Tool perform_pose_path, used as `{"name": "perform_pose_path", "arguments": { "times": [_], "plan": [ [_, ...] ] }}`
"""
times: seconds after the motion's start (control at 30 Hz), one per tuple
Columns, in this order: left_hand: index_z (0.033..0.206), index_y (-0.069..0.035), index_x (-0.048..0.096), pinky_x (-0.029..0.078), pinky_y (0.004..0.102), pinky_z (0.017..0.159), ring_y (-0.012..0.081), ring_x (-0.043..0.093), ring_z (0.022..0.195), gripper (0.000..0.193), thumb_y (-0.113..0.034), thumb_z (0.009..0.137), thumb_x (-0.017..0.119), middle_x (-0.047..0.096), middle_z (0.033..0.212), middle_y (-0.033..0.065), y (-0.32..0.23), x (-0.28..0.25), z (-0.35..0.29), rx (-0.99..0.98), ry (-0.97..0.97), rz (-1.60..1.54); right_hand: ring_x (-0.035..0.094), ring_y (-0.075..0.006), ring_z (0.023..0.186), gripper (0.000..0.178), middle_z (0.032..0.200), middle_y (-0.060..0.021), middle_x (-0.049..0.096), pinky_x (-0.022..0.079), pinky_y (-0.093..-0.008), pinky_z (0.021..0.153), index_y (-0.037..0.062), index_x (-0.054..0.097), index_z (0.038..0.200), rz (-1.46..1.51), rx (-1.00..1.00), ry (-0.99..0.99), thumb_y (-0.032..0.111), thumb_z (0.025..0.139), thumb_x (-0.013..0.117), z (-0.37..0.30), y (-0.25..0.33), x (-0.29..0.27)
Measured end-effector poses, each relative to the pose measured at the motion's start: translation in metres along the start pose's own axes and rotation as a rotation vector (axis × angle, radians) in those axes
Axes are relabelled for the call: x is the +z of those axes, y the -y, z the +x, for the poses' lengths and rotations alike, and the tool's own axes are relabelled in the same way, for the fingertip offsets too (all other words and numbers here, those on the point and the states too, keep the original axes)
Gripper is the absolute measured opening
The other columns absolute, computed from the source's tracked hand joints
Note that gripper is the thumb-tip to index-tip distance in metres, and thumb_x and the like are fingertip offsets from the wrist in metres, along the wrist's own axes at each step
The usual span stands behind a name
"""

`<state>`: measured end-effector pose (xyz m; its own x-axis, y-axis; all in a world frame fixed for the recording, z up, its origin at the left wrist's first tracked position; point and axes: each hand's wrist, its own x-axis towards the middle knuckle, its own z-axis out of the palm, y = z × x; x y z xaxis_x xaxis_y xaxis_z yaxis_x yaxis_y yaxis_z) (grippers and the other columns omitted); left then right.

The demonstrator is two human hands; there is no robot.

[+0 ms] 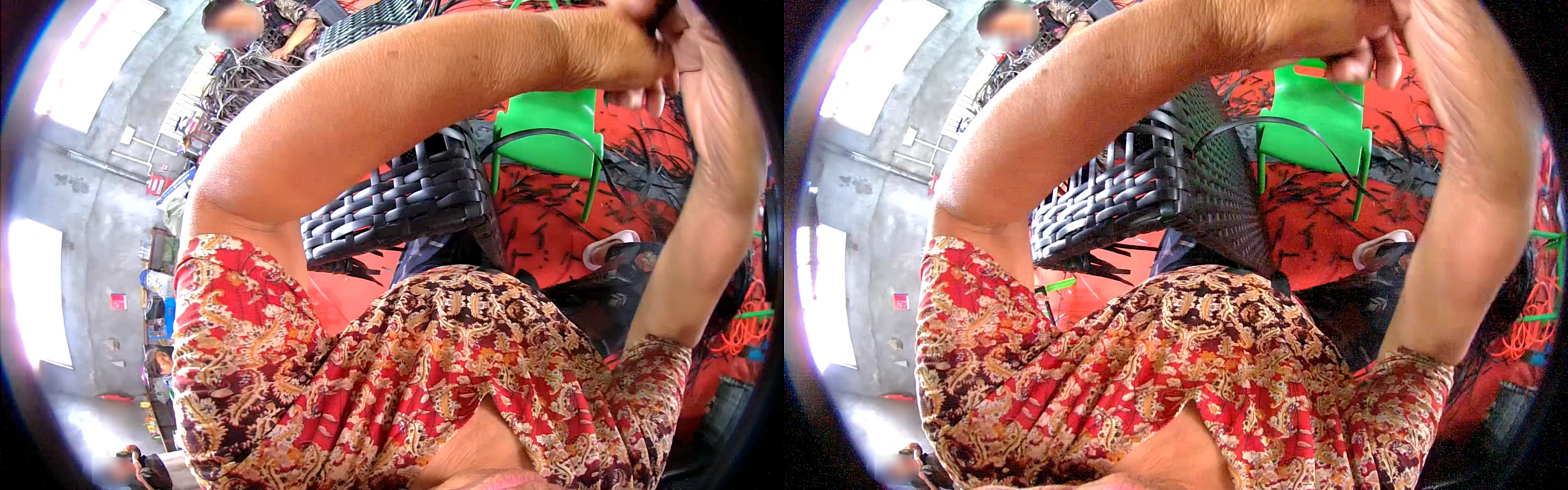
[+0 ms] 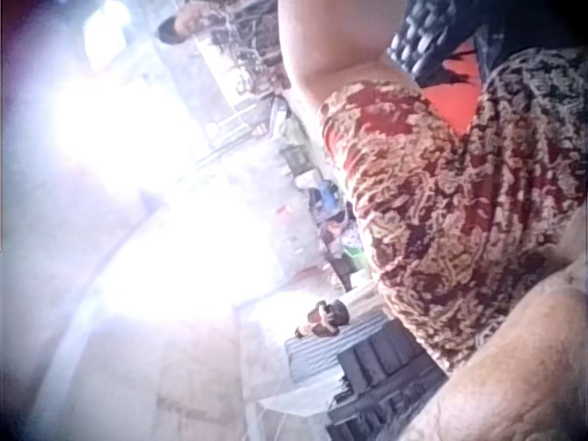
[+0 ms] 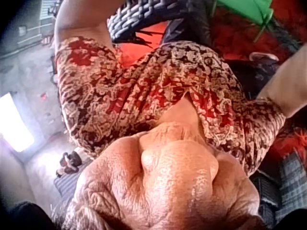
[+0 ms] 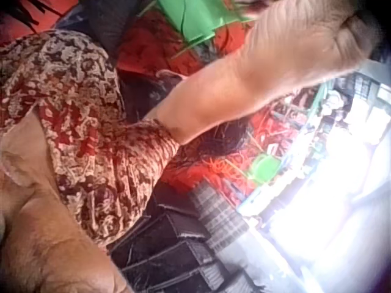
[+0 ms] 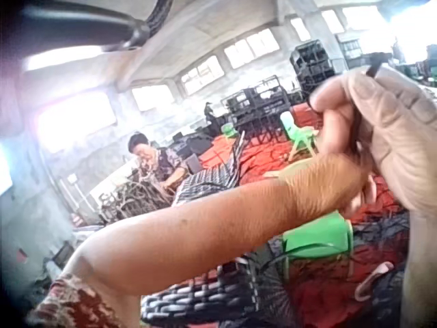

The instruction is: The person weaves black plastic straps through a black plastic basket frame by hand, inserting the straps into pre-formed slots and pulling them through to secure them.

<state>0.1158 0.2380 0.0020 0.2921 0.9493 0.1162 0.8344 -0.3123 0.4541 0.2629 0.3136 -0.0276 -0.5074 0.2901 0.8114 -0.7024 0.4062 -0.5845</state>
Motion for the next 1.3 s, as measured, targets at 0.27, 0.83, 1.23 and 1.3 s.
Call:
{"name": "perform_pose_path", "arguments": {
  "times": [0.27, 0.83, 1.23, 1.3],
  "plan": [
    [0.122, -0.005, 0.06, 0.034, 0.0441, 0.106, 0.0303, 0.045, 0.128, 0.051, -0.038, 0.084, 0.067, 0.052, 0.134, 0.0172, -0.015, -0.036, -0.149, 0.008, 0.058, 0.334, 0.026, -0.0006, 0.051, 0.041, 0.058, 0.0083, 0.032, 0.019, -0.0195, 0.047, 0.0031, 0.06, 0.113, 0.062, 0.223, 0.12, 0.033, 0.103, 0.034, -0.026, -0.038, 0.054],
    [0.108, -0.01, 0.068, 0.029, 0.0497, 0.103, 0.0324, 0.05, 0.122, 0.026, -0.023, 0.086, 0.063, 0.06, 0.123, 0.0126, -0.038, -0.021, -0.233, 0.005, -0.091, 0.594, 0.047, -0.0089, 0.071, 0.021, 0.085, -0.0025, 0.057, 0.036, -0.021, 0.062, -0.0008, 0.064, 0.11, -0.259, -0.155, 0.22, 0.005, 0.094, 0.051, -0.044, -0.019, 0.072],
    [0.108, -0.009, 0.067, 0.027, 0.051, 0.104, 0.0318, 0.052, 0.122, 0.03, -0.024, 0.082, 0.067, 0.061, 0.122, 0.0129, -0.031, -0.018, -0.232, -0.034, -0.098, 0.504, 0.045, -0.0183, 0.066, 0.013, 0.069, -0.0039, 0.046, 0.034, -0.0295, 0.059, 0.0005, 0.068, 0.087, -0.535, -0.215, 0.35, 0.009, 0.077, 0.07, -0.058, 0.01, 0.078],
    [0.109, -0.01, 0.067, 0.029, 0.0508, 0.104, 0.0312, 0.052, 0.121, 0.03, -0.023, 0.081, 0.068, 0.061, 0.121, 0.0125, -0.027, -0.015, -0.229, -0.028, -0.101, 0.503, 0.046, -0.0186, 0.067, 0.013, 0.069, -0.0043, 0.046, 0.035, -0.0298, 0.059, -0.0002, 0.067, 0.088, -0.55, -0.199, 0.349, 0.005, 0.076, 0.07, -0.058, 0.011, 0.078]
  ]
}}
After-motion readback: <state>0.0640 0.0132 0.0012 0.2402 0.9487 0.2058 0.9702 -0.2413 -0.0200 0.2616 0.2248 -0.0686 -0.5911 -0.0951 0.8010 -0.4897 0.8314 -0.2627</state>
